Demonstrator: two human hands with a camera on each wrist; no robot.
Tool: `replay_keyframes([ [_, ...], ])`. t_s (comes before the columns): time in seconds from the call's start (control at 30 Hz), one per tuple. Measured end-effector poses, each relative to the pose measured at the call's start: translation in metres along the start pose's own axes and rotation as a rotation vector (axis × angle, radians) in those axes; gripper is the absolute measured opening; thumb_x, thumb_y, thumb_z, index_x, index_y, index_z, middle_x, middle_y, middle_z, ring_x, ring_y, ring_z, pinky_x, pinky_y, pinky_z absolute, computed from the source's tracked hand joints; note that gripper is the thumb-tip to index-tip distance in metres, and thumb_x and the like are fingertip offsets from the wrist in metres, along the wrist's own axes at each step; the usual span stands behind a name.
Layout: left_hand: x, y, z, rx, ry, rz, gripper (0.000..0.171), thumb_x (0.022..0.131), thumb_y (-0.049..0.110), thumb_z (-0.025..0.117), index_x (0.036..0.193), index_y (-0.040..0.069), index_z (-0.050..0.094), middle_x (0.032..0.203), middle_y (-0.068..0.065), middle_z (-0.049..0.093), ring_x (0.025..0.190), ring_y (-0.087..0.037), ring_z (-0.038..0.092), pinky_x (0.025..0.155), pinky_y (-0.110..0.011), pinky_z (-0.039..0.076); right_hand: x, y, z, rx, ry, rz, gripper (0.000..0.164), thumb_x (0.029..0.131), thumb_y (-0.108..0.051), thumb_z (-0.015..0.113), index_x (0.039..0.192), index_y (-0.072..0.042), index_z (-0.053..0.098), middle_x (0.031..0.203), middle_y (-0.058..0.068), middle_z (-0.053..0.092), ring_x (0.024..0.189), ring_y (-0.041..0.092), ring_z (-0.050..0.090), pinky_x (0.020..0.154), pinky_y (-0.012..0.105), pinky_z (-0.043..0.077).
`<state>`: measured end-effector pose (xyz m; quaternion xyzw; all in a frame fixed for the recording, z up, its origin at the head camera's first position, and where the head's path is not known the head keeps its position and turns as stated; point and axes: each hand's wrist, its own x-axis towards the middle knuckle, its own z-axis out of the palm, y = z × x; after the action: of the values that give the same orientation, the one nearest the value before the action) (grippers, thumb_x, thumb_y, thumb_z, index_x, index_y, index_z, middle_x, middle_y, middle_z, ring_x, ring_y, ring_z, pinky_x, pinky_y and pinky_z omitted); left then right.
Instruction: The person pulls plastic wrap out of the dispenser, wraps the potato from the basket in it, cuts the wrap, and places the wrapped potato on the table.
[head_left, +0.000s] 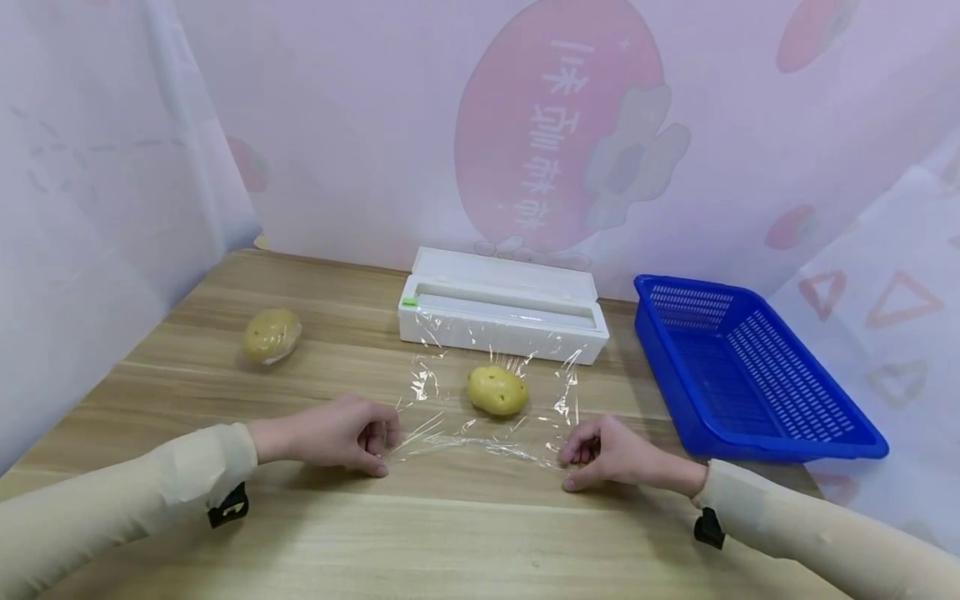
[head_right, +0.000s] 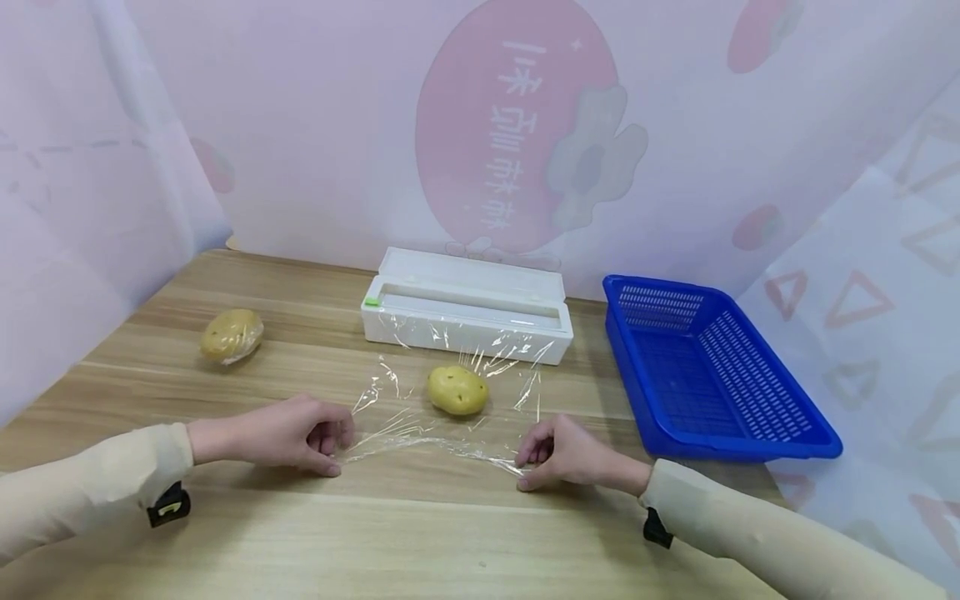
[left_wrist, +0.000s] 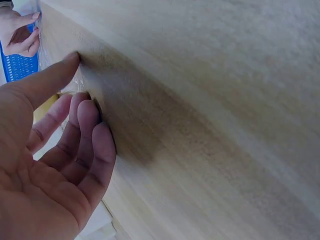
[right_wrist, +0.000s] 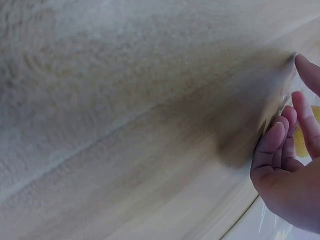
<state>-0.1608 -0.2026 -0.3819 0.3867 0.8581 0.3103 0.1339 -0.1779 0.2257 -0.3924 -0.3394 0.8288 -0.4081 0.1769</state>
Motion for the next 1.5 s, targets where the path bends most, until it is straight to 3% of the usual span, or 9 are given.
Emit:
replay_keyframes([
  [0.17, 0.000, 0.000, 0.001, 0.024, 0.020, 0.029, 0.018, 0.084, 0.014, 0.079, 0.083, 0.018, 0.061, 0.070, 0.012, 0.057, 0.064, -0.004, 0.052, 0.058, -0.023, 0.046, 0.002, 0.003, 0.001, -0.024, -0.014, -0.089, 0.015, 0.073, 0.004, 0.083, 0.082, 0.000, 0.073, 0.077, 0.014, 0.066, 0.068, 0.014, 0.056, 0.058, 0.023, 0.048],
  [0.3, 0.000, -0.001, 0.002, 0.038, 0.024, 0.051, 0.018, 0.085, 0.013, 0.078, 0.080, 0.020, 0.062, 0.069, 0.013, 0.055, 0.063, -0.003, 0.051, 0.057, -0.023, 0.045, 0.003, 0.005, 0.000, -0.025, -0.035, -0.124, 0.012, 0.074, 0.005, 0.082, 0.082, 0.000, 0.074, 0.077, 0.013, 0.067, 0.068, 0.019, 0.057, 0.058, 0.025, 0.048],
  [0.47, 0.001, 0.000, 0.001, 0.056, 0.024, 0.066, 0.015, 0.088, 0.015, 0.075, 0.081, 0.020, 0.063, 0.069, 0.014, 0.054, 0.064, -0.002, 0.049, 0.057, -0.022, 0.044, 0.003, 0.004, -0.002, -0.039, -0.044, -0.127, 0.010, 0.076, -0.005, 0.084, 0.084, -0.005, 0.077, 0.081, 0.006, 0.069, 0.074, 0.026, 0.059, 0.064, 0.030, 0.050],
  [0.67, -0.001, 0.001, 0.000, 0.050, 0.030, 0.085, 0.014, 0.092, 0.015, 0.071, 0.083, 0.019, 0.061, 0.070, 0.013, 0.053, 0.064, -0.003, 0.048, 0.056, -0.023, 0.043, 0.002, 0.006, -0.003, -0.034, -0.048, -0.127, 0.005, 0.080, -0.006, 0.081, 0.082, -0.008, 0.077, 0.082, 0.003, 0.070, 0.079, 0.017, 0.060, 0.067, 0.027, 0.050],
  [0.9, 0.000, -0.001, 0.001, 0.056, 0.024, 0.041, 0.016, 0.094, 0.014, 0.068, 0.083, 0.019, 0.058, 0.072, 0.011, 0.053, 0.066, -0.006, 0.049, 0.059, -0.023, 0.043, -0.001, 0.007, -0.004, -0.033, -0.059, -0.073, 0.007, 0.083, -0.005, 0.077, 0.080, -0.010, 0.073, 0.083, 0.001, 0.067, 0.077, 0.011, 0.058, 0.065, 0.024, 0.051],
  [1.13, 0.001, -0.001, 0.001, 0.054, 0.037, 0.038, 0.016, 0.094, 0.011, 0.068, 0.083, 0.020, 0.058, 0.074, 0.011, 0.053, 0.069, -0.007, 0.050, 0.060, -0.024, 0.044, -0.001, 0.009, -0.003, -0.028, -0.051, -0.042, 0.021, 0.073, -0.018, 0.088, 0.086, -0.010, 0.074, 0.083, 0.005, 0.067, 0.075, 0.016, 0.057, 0.063, 0.025, 0.047],
  [1.37, 0.000, -0.001, 0.001, 0.066, 0.058, 0.044, 0.016, 0.094, 0.012, 0.068, 0.084, 0.020, 0.058, 0.076, 0.010, 0.054, 0.070, -0.008, 0.051, 0.062, -0.025, 0.044, 0.000, 0.011, -0.002, -0.043, -0.037, -0.130, 0.006, 0.081, -0.007, 0.080, 0.082, -0.011, 0.075, 0.085, 0.003, 0.068, 0.081, 0.017, 0.058, 0.068, 0.029, 0.049],
  [1.5, -0.001, -0.002, 0.002, 0.087, 0.098, 0.032, 0.012, 0.094, 0.010, 0.067, 0.088, 0.019, 0.060, 0.085, 0.009, 0.054, 0.075, -0.009, 0.051, 0.066, -0.027, 0.046, -0.003, 0.011, -0.002, -0.060, -0.020, -0.104, 0.005, 0.088, -0.002, 0.073, 0.086, -0.006, 0.070, 0.082, 0.003, 0.064, 0.075, 0.014, 0.056, 0.063, 0.025, 0.047],
])
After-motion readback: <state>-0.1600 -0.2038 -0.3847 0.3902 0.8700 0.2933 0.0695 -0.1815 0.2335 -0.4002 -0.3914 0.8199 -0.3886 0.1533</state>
